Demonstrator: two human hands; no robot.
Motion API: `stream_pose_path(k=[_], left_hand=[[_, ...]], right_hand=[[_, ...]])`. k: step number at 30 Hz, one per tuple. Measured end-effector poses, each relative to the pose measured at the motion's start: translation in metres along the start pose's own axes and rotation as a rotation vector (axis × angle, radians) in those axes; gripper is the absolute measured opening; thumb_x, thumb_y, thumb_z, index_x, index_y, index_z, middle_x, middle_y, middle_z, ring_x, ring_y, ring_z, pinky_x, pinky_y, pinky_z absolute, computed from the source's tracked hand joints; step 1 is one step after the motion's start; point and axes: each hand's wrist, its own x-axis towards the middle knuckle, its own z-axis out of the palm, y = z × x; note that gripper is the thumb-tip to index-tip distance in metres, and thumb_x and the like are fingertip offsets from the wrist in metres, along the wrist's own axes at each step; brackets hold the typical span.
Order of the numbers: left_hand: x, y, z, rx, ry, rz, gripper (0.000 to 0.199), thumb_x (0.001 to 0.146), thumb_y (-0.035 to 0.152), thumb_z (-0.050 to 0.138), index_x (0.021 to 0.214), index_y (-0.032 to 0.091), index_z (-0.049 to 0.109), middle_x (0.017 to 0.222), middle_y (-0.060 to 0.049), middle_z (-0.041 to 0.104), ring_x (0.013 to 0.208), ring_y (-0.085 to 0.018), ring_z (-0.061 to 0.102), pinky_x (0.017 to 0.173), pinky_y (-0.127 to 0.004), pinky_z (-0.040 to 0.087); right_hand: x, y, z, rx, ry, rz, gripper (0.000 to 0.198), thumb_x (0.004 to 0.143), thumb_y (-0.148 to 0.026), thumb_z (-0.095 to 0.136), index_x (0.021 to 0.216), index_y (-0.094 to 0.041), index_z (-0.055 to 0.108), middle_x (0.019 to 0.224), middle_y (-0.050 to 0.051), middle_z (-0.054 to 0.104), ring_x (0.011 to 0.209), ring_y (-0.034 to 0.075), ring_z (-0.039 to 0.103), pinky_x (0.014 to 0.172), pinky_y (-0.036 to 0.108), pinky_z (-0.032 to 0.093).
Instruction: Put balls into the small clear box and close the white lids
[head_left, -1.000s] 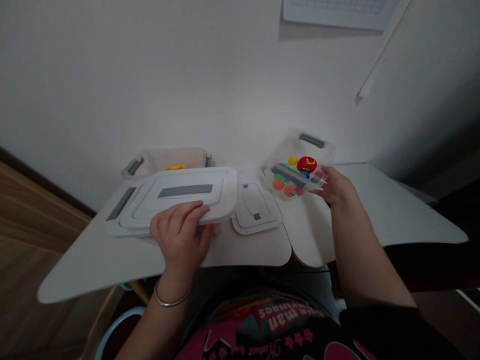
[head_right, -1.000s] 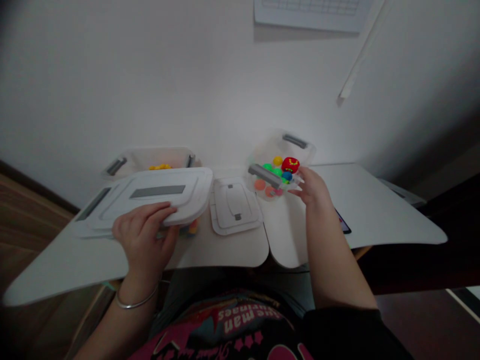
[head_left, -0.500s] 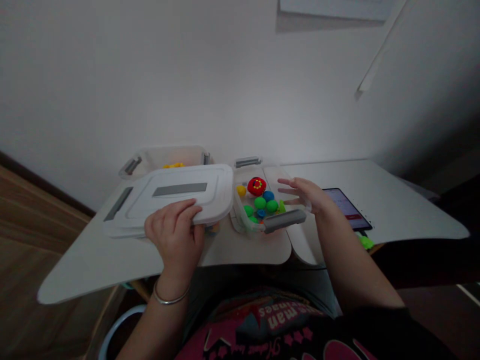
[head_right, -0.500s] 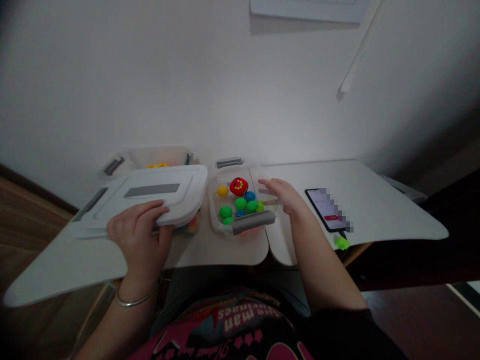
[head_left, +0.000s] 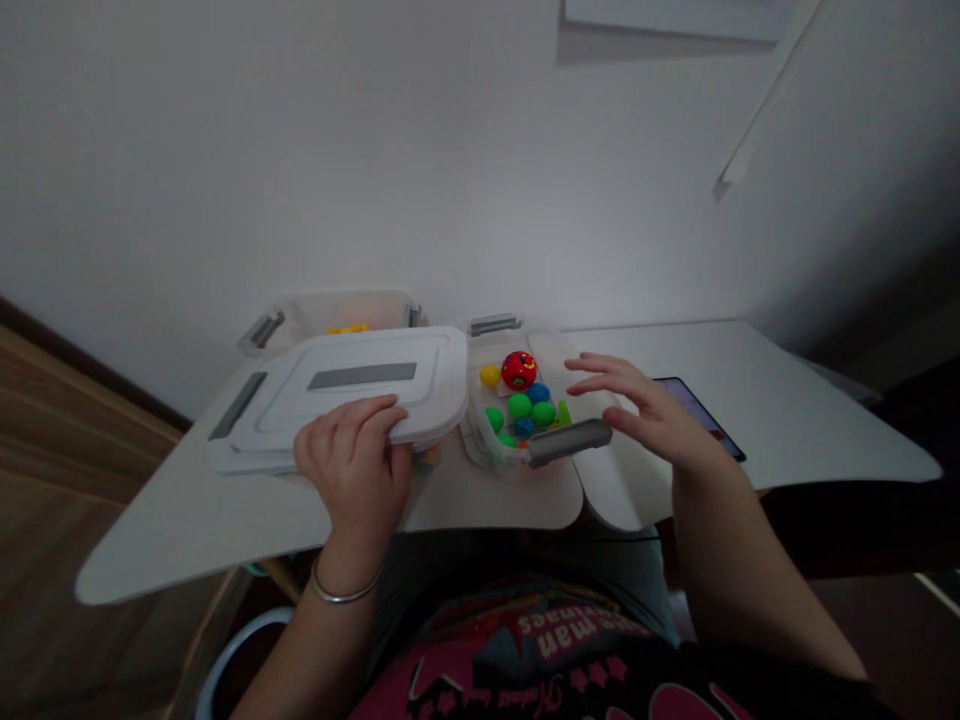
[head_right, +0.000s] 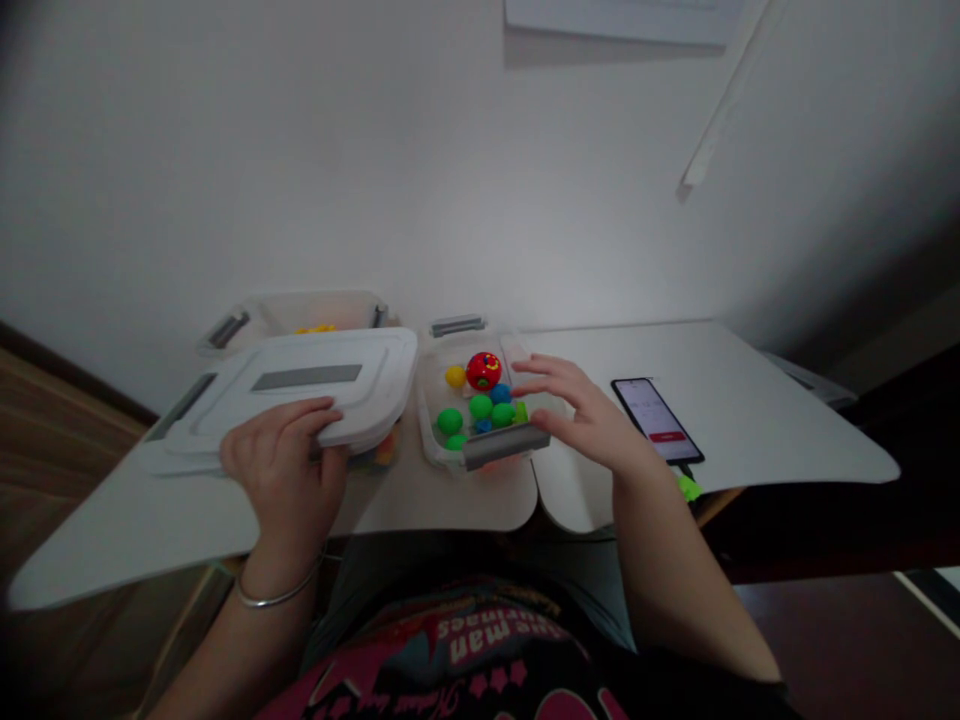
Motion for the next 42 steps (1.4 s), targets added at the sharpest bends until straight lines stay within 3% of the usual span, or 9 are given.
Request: stream_pose_path(k=[4, 10, 15, 19, 24, 28, 32, 37, 42], left_hand=[[-0.001, 0.001, 0.002, -0.01, -0.012, -0.004, 0.017, 0.08, 0.016, 0.06, 0.095, 0.023, 0.063, 0.1, -0.007, 0.073, 0.098, -0.027, 0.059, 0.09, -0.044, 0.036], [-0.001, 0.002, 0.003, -0.013, -0.023, -0.012, 0.017, 0.079, 0.015, 0.06, 0.094, 0.023, 0.062, 0.101, -0.007, 0.073, 0.099, -0.027, 0.059, 0.09, -0.043, 0.035], [0.0, 0.002, 0.003, -0.015, -0.037, -0.027, 0.017, 0.078, 0.016, 0.06, 0.094, 0.023, 0.063, 0.102, -0.007, 0.073, 0.099, -0.027, 0.059, 0.09, -0.043, 0.035], [0.0, 0.002, 0.002, -0.017, -0.057, -0.033, 0.019, 0.077, 0.014, 0.06, 0.093, 0.023, 0.063, 0.102, -0.006, 0.073, 0.098, -0.027, 0.059, 0.09, -0.043, 0.036], [0.0, 0.002, 0.001, -0.023, -0.066, -0.031, 0.019, 0.077, 0.014, 0.06, 0.094, 0.023, 0.063, 0.103, -0.006, 0.073, 0.099, -0.027, 0.06, 0.091, -0.043, 0.036], [0.0, 0.002, 0.001, -0.027, -0.081, -0.042, 0.019, 0.077, 0.014, 0.06, 0.094, 0.023, 0.063, 0.103, -0.006, 0.073, 0.099, -0.027, 0.06, 0.091, -0.043, 0.036], [-0.001, 0.002, 0.001, -0.031, -0.075, -0.04, 0.017, 0.079, 0.015, 0.059, 0.094, 0.023, 0.063, 0.103, -0.006, 0.073, 0.099, -0.027, 0.06, 0.091, -0.043, 0.036], [-0.002, 0.0, 0.002, -0.043, -0.04, -0.025, 0.016, 0.08, 0.017, 0.06, 0.094, 0.024, 0.062, 0.102, -0.006, 0.073, 0.1, -0.027, 0.059, 0.091, -0.043, 0.036], [-0.004, -0.002, 0.002, -0.05, -0.033, -0.014, 0.016, 0.08, 0.018, 0.059, 0.095, 0.025, 0.062, 0.102, -0.006, 0.073, 0.099, -0.026, 0.06, 0.092, -0.043, 0.036]], right_hand=[[-0.004, -0.012, 0.01, -0.074, -0.134, -0.144, 0.023, 0.074, -0.03, 0.075, 0.097, -0.03, 0.073, 0.125, 0.002, 0.067, 0.134, 0.026, 0.047, 0.116, 0.053, 0.028], [-0.002, -0.013, 0.031, -0.21, -0.034, -0.237, 0.01, 0.079, -0.029, 0.074, 0.089, -0.028, 0.072, 0.105, 0.001, 0.074, 0.114, 0.022, 0.064, 0.12, 0.059, 0.012], [-0.003, -0.008, 0.046, -0.225, 0.097, -0.523, 0.017, 0.083, -0.039, 0.072, 0.093, -0.025, 0.07, 0.085, 0.0, 0.076, 0.083, 0.018, 0.072, 0.113, 0.052, 0.038], [-0.01, -0.006, 0.056, -0.216, 0.267, -0.738, 0.021, 0.085, -0.035, 0.071, 0.104, -0.025, 0.068, 0.102, 0.003, 0.078, 0.093, 0.018, 0.074, 0.096, 0.039, 0.057], [-0.019, -0.005, 0.066, -0.295, 0.343, -0.829, 0.012, 0.083, -0.03, 0.073, 0.093, -0.026, 0.067, 0.11, 0.002, 0.076, 0.095, 0.017, 0.073, 0.087, 0.036, 0.061], [-0.021, -0.01, 0.063, -0.312, 0.314, -0.834, 0.014, 0.083, -0.037, 0.073, 0.089, -0.026, 0.066, 0.113, 0.003, 0.075, 0.099, 0.02, 0.071, 0.091, 0.041, 0.057], [0.0, -0.02, 0.038, -0.201, 0.294, -0.76, 0.019, 0.089, -0.04, 0.063, 0.097, -0.025, 0.068, 0.109, 0.005, 0.075, 0.1, 0.021, 0.07, 0.089, 0.041, 0.055], [0.084, -0.005, 0.011, -0.178, 0.209, -0.441, 0.017, 0.089, -0.029, 0.058, 0.098, -0.024, 0.071, 0.116, 0.006, 0.072, 0.111, 0.023, 0.065, 0.097, 0.044, 0.051], [0.161, 0.026, 0.023, -0.19, -0.022, -0.191, 0.035, 0.08, -0.021, 0.067, 0.115, -0.023, 0.069, 0.125, 0.009, 0.068, 0.115, 0.026, 0.062, 0.102, 0.047, 0.049]])
